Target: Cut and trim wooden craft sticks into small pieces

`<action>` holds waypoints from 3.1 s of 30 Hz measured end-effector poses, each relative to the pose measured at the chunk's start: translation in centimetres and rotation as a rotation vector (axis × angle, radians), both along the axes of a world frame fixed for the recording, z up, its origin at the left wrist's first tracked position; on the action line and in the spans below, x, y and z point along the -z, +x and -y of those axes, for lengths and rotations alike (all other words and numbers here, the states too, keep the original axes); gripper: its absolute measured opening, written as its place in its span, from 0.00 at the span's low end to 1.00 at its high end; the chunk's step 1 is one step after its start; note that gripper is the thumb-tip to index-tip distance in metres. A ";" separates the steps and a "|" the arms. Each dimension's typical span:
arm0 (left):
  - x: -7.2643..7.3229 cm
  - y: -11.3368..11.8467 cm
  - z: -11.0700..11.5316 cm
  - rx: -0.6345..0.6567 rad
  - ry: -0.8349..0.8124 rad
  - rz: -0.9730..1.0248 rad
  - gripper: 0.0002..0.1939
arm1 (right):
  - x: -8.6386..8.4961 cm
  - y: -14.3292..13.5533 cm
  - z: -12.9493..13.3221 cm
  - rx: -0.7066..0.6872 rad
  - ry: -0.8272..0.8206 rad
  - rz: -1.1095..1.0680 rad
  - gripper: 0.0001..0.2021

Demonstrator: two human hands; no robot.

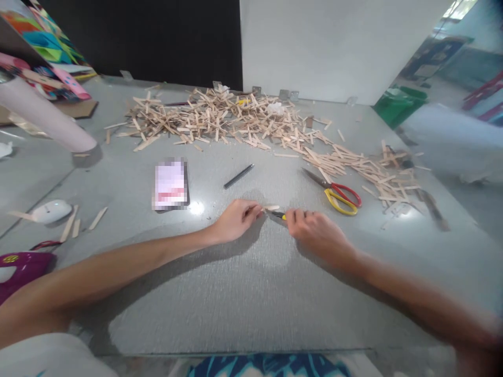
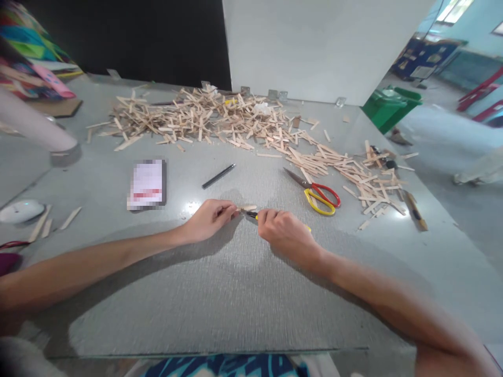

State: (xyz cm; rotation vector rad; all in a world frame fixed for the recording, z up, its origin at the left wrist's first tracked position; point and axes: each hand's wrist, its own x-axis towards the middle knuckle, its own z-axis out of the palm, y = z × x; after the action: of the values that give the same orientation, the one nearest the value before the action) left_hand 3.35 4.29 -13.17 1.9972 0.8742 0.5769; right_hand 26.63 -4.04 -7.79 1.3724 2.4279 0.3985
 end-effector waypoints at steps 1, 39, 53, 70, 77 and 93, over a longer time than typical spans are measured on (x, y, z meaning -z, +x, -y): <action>0.0 0.0 0.0 0.010 0.001 0.005 0.23 | 0.1 -0.1 0.1 0.004 0.003 0.005 0.15; 0.6 -0.8 1.9 -0.141 0.158 0.349 0.14 | -0.7 2.3 0.6 0.244 0.010 -0.771 0.22; 0.7 -0.8 1.8 -0.064 0.005 0.350 0.18 | -1.2 2.1 0.7 0.249 -0.117 -0.835 0.25; 0.1 -0.8 1.8 0.014 -0.125 0.344 0.21 | 0.0 2.4 0.5 0.222 -0.146 -0.836 0.23; 0.0 -0.8 1.7 0.019 -0.150 0.352 0.21 | 0.0 2.2 0.6 0.200 -0.118 -0.797 0.24; 0.7 -0.9 1.3 0.061 -0.235 0.382 0.19 | 0.5 1.9 1.1 0.127 0.092 -0.560 0.29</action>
State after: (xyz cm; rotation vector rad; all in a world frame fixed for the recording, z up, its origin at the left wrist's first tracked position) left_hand 2.49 2.99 -13.83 1.6247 0.6133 0.7539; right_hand 28.50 -5.13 -8.34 1.8713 2.7502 0.0989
